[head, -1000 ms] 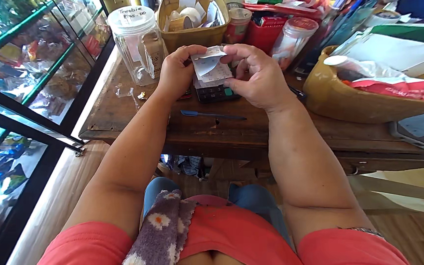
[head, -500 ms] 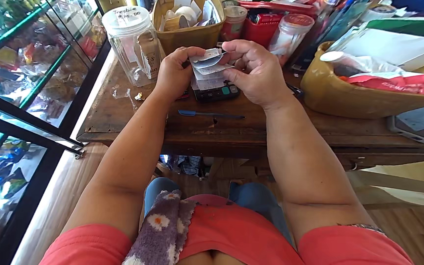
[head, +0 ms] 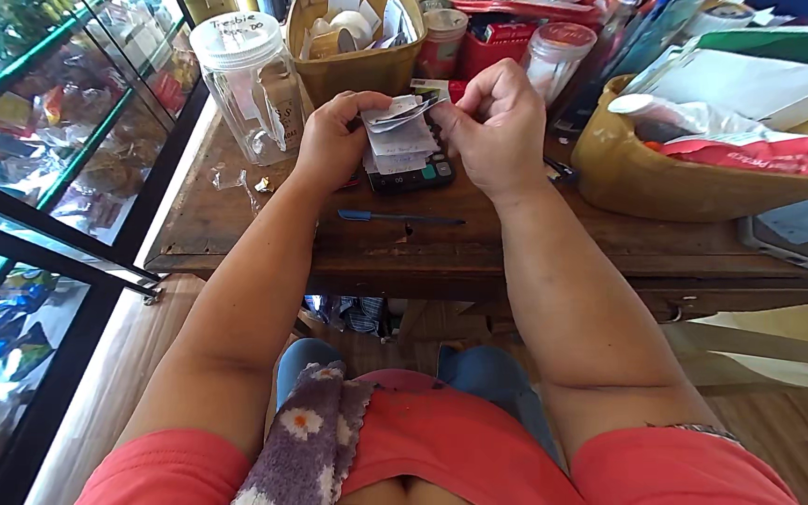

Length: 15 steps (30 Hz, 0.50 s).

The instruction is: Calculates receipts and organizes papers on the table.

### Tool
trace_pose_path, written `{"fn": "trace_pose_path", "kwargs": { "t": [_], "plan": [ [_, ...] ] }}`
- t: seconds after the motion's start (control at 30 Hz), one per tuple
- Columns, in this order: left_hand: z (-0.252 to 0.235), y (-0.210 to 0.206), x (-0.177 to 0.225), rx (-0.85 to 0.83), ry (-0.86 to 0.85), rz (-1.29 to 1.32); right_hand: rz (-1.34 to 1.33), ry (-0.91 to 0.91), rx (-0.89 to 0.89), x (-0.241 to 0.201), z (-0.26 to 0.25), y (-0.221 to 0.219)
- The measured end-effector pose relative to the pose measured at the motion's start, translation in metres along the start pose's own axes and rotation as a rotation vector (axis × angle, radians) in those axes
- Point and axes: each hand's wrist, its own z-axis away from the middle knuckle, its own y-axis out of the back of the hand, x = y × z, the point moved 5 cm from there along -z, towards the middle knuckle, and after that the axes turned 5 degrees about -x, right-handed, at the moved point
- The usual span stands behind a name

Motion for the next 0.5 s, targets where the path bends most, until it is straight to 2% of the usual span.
{"fn": "trace_pose_path", "kwargs": {
  "t": [0.2,0.5],
  "plan": [
    [0.0001,0.0008,0.0000,0.012,0.024,0.028,-0.004,0.192,-0.140,-0.0039,0.0023,-0.0032],
    [-0.0001,-0.0004,0.0012,-0.002,-0.021,0.015,0.109,0.169,-0.168,-0.0048,0.0017,-0.0055]
  ]
}}
